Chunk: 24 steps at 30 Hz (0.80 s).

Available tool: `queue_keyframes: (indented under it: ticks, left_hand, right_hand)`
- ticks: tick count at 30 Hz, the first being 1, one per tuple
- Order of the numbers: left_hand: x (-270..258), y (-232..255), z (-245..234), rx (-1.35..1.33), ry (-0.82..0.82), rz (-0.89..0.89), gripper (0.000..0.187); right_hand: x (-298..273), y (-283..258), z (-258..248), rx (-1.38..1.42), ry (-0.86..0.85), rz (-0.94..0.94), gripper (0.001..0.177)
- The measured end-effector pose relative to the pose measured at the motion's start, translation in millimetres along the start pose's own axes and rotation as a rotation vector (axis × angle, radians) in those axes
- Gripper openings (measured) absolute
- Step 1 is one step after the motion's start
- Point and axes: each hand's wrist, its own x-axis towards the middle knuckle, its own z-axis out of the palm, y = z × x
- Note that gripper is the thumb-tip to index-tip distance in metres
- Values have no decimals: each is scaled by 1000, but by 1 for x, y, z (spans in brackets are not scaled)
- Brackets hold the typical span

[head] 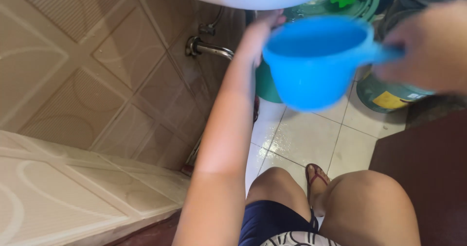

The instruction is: Cleaning a bathroom sink and checking pipes using a sponge, cloth, and dipper.

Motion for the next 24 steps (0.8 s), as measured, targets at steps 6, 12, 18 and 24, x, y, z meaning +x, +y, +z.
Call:
queue_keyframes:
  ticks: [6, 12, 18, 24]
  left_hand:
    - [23, 19, -17, -150, 227, 18, 29]
    - [-9, 2, -18, 245, 294, -19, 51]
    - [-2, -123, -38, 749, 313, 83, 53]
    - [0, -146, -56, 786, 466, 258, 29]
  right_hand:
    - [23, 6, 4, 200, 265, 27, 37]
    - [2, -15, 22, 127, 288, 104, 43]
    - [2, -10, 89, 259, -137, 99, 36]
    - [29, -30, 96, 174, -156, -45, 33]
